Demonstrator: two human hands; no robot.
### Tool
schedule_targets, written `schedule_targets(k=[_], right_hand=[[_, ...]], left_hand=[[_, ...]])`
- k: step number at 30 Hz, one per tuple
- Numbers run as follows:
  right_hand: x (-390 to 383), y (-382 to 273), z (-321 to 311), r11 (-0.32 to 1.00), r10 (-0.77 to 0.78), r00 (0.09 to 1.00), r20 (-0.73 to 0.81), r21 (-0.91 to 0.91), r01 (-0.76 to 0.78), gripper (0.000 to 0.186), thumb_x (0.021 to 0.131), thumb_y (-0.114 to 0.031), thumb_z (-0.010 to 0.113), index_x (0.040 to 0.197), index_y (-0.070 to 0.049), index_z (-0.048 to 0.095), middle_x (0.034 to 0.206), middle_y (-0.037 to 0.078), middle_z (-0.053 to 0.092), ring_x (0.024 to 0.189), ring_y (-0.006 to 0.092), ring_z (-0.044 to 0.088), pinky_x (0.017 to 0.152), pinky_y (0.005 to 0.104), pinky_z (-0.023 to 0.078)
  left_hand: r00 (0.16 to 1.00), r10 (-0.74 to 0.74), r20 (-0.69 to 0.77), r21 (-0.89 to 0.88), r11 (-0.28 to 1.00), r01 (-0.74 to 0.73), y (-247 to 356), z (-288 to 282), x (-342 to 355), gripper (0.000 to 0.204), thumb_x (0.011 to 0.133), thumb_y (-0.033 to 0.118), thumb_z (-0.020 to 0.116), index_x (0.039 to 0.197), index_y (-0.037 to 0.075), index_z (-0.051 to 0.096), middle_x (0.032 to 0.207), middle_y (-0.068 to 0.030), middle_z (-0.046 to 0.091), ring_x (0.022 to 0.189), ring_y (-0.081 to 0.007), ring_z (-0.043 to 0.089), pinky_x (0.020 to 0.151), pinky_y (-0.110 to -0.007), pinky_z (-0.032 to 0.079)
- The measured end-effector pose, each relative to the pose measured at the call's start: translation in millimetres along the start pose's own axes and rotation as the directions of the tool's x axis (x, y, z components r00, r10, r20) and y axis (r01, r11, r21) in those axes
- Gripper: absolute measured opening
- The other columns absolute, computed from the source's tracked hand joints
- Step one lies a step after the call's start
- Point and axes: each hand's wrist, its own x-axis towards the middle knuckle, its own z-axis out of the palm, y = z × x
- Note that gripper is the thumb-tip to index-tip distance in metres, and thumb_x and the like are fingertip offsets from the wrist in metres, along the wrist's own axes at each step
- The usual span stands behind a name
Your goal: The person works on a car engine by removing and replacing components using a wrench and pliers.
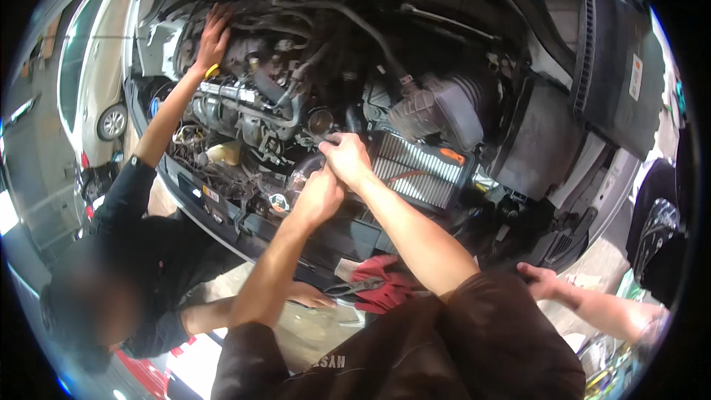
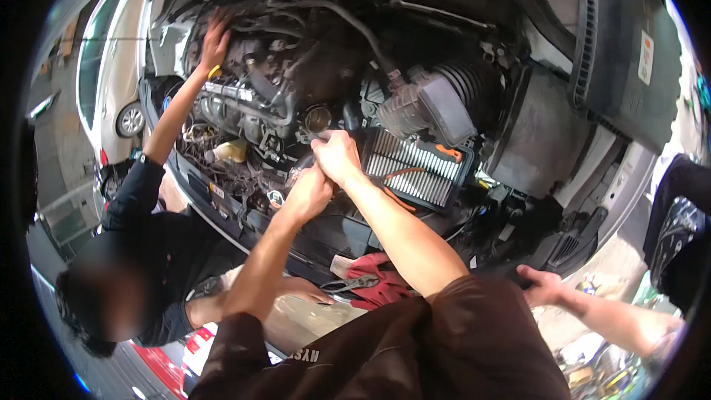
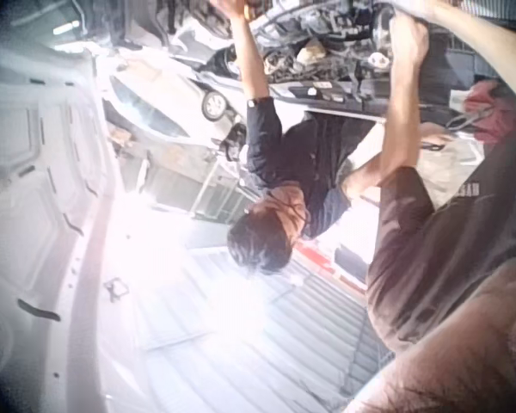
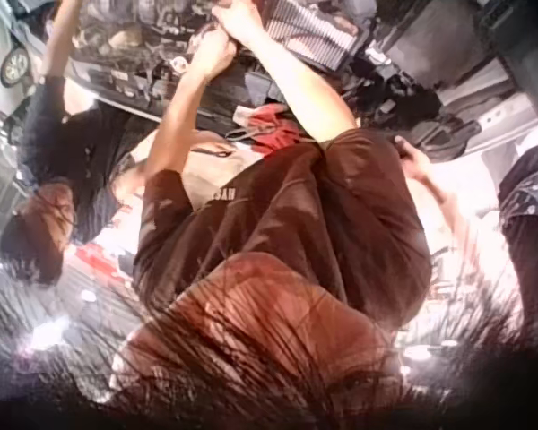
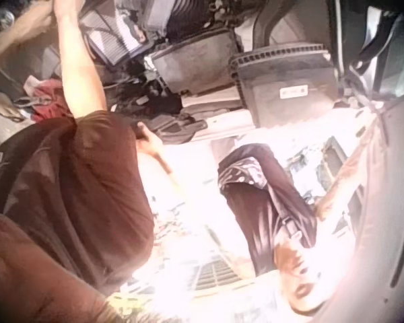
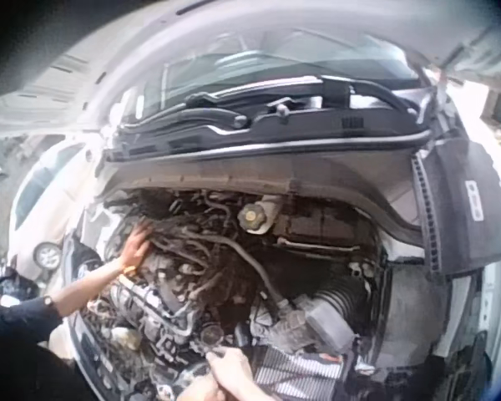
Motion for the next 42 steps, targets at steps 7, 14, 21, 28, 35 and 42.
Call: schedule_targets(k=[7,14,21,28,35,42], right_hand=[[17,-25,-19,0.973,-0.191,0.974,-0.119,-0.156,0.172,0.046,0.091,-0.025,0.069,0.126,0.005,0.071,0.116,0.029,0.073,0.114,0.0387,0.072,0.102,0.0422,0.055],[43,-31,-19,0.883,-0.272,0.961,-0.048,-0.408,0.230,0.027,0.084,-0.019,0.068,0.098,0.003,0.077,0.096,0.026,0.076,0.096,0.0427,0.075,0.088,0.0517,0.060],[58,-43,-19,0.730,-0.297,0.944,0.146,-0.603,0.323,0.030,0.088,-0.021,0.068,0.104,0.003,0.075,0.094,0.027,0.075,0.092,0.0445,0.074,0.087,0.0493,0.060],[58,-35,-27,0.946,-0.163,0.986,0.037,-0.277,0.167,0.033,0.085,-0.022,0.071,0.097,0.009,0.075,0.098,0.030,0.075,0.091,0.0421,0.076,0.084,0.0473,0.057],[75,-13,-11,0.809,0.248,0.960,0.129,0.517,-0.279,0.015,0.091,-0.011,0.072,0.095,0.004,0.072,0.073,0.010,0.064,0.064,0.0221,0.062,0.062,0.0378,0.052],[39,-25,-40,0.976,-0.070,0.995,-0.073,-0.211,0.053,0.036,0.091,-0.024,0.071,0.107,0.008,0.075,0.100,0.027,0.076,0.096,0.0371,0.075,0.090,0.0446,0.058]], left_hand=[[0.995,-0.089,-0.033,-0.094,0.992,0.086,8,3,37,0.041,0.096,0.012,0.049,0.131,-0.009,0.054,0.107,-0.0398,0.067,0.106,-0.0575,0.063,0.091,-0.060,0.051],[0.992,0.039,-0.123,-0.333,0.940,-0.078,-40,37,63,0.044,0.107,0.026,0.052,0.134,-0.009,0.057,0.123,-0.0280,0.070,0.118,-0.0366,0.067,0.100,-0.044,0.051],[0.984,-0.168,-0.061,-0.956,0.293,-0.010,-51,76,75,0.061,0.112,0.037,0.052,0.158,0.002,0.035,0.154,-0.0130,0.050,0.137,-0.0259,0.052,0.114,-0.039,0.043],[0.921,0.099,-0.376,-0.350,0.906,-0.240,-36,75,83,0.056,0.109,0.035,0.051,0.149,-0.004,0.045,0.142,-0.0208,0.060,0.131,-0.0346,0.059,0.110,-0.049,0.046],[0.910,0.398,0.118,0.366,0.834,-0.412,-22,-7,76,0.021,0.086,0.003,0.054,0.097,-0.013,0.063,0.094,-0.0356,0.066,0.091,-0.0482,0.067,0.080,-0.053,0.056],[0.993,0.118,-0.016,-0.192,0.974,-0.119,2,19,60,0.031,0.095,0.011,0.053,0.118,-0.006,0.065,0.111,-0.0312,0.071,0.108,-0.0479,0.069,0.093,-0.051,0.054]])
